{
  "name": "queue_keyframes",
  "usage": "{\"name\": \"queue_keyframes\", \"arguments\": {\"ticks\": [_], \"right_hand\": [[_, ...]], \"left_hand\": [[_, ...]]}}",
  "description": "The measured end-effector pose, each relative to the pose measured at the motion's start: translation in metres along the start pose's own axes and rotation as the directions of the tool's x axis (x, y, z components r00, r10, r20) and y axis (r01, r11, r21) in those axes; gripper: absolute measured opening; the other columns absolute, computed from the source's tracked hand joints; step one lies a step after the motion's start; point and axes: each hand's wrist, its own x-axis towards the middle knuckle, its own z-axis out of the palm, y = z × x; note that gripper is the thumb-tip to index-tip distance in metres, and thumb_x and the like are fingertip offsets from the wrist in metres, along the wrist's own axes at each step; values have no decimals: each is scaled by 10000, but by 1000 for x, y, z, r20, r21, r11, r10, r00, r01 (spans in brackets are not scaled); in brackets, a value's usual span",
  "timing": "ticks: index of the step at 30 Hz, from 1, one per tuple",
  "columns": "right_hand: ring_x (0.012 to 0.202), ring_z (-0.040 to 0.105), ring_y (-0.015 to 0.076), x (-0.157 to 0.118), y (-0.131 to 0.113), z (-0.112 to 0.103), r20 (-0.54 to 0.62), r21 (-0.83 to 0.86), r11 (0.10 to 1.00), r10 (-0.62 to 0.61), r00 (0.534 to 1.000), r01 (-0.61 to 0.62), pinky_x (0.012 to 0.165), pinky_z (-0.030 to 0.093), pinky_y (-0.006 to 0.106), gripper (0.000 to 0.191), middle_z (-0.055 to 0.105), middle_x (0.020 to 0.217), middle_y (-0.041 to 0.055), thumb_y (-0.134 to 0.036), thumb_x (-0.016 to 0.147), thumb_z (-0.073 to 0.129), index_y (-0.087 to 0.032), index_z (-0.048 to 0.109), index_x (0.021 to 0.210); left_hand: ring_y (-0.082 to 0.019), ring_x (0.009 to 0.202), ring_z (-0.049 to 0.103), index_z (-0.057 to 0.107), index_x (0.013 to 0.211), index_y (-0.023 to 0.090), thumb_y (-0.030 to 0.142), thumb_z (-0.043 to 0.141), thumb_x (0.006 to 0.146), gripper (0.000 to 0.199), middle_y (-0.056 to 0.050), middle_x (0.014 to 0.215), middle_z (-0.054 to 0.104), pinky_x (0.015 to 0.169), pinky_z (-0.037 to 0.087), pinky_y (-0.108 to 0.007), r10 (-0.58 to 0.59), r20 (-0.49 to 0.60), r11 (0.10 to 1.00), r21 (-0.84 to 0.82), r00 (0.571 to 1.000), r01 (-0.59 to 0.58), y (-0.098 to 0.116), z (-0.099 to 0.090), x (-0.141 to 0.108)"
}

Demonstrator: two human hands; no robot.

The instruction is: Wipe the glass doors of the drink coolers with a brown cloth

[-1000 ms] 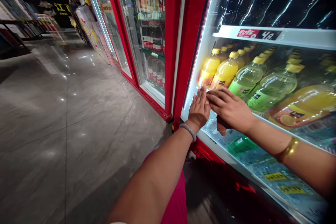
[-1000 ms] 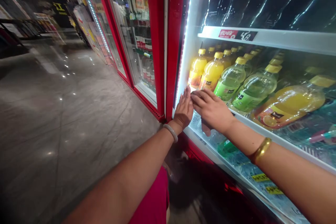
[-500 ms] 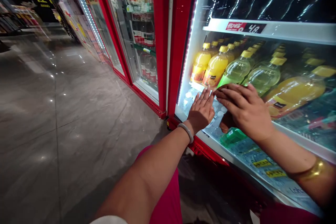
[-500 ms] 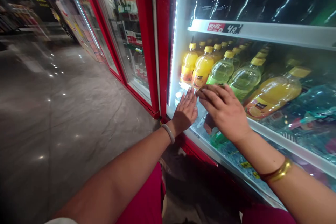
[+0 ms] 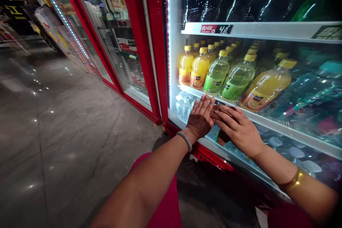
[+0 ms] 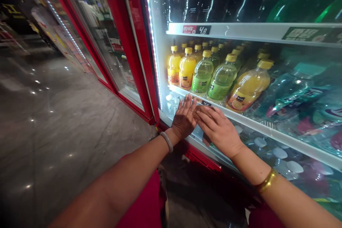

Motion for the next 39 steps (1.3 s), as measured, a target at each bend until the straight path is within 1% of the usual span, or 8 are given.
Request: {"name": "queue_keyframes", "arguments": {"ticks": [6, 11, 15, 18, 24, 28, 33, 39], "right_hand": [[1549, 399, 299, -18, 9, -23, -68, -16, 991, 128, 989, -130, 1292, 370, 590, 589, 606, 1512, 55, -119, 965, 623, -327, 532, 1508], [1534, 424, 277, -25, 2, -18, -95, -83, 989, 111, 989, -119, 1291, 391, 540, 454, 668, 1434, 40, -99, 967, 619, -265, 628, 1389], [1538, 419, 284, -54, 4, -32, -28, -86, 990, 107, 994, -109, 1290, 392, 547, 456, 669, 1434, 47, -73, 954, 621, -257, 642, 1371], [1566, 375, 270, -68, 12, -51, -56, -78, 976, 198, 979, -202, 1323, 336, 564, 570, 640, 1473, 16, -65, 944, 628, -358, 595, 1432], [1573, 361, 247, -82, 7, -56, -155, -132, 953, 253, 955, -274, 1320, 358, 522, 511, 695, 1373, 27, -72, 915, 676, -329, 652, 1357], [1531, 431, 257, -107, 13, -76, -83, -179, 955, 224, 971, -235, 1338, 313, 513, 496, 687, 1389, 11, -37, 908, 660, -327, 692, 1309], [1521, 445, 264, -122, 23, -98, -256, -162, 906, 345, 903, -392, 1281, 419, 491, 493, 611, 1478, 23, -86, 919, 700, -342, 669, 1340], [1577, 347, 221, -156, 16, -101, -105, -175, 939, 280, 954, -295, 1338, 298, 495, 411, 692, 1365, -8, -44, 944, 626, -324, 720, 1229]], "left_hand": [[-295, 1645, 163, 281, 1654, 118, 205, 494, 931, 758, -159, 1756, 226, 1349, 203, -538, 98, 43, 994, -53, 994, -96, 20, 3, 6], [-323, 1651, 99, 201, 1660, 49, 299, 471, 958, 793, -205, 1758, 177, 1348, 187, -554, 22, -15, 996, -86, 1000, -23, 33, 9, 15], [-309, 1642, 183, 259, 1652, 96, 274, 453, 959, 741, -181, 1743, 259, 1343, 194, -554, 160, 1, 980, -120, 987, -158, 49, 15, 21], [-287, 1647, 170, 241, 1659, 105, 239, 444, 956, 744, -174, 1745, 261, 1352, 171, -531, 231, -30, 961, -150, 973, -233, 69, 19, 25], [-332, 1649, 142, 75, 1685, 80, 312, 420, 1003, 799, -222, 1740, 239, 1336, 189, -576, 123, -80, 976, -169, 989, -135, 104, 32, 32], [-295, 1651, 162, 96, 1692, 103, 249, 427, 984, 795, -181, 1729, 307, 1352, 135, -512, 250, -217, 960, -68, 944, -270, 121, 41, 31], [-290, 1661, 105, 66, 1677, 25, 233, 409, 972, 811, -202, 1748, 244, 1347, 155, -501, 338, -322, 922, -74, 884, -380, 152, 46, 31], [-316, 1663, 37, 113, 1671, 12, 295, 384, 1000, 777, -226, 1755, 192, 1343, 83, -524, 319, -308, 929, -84, 896, -360, 171, 44, 36]]}}
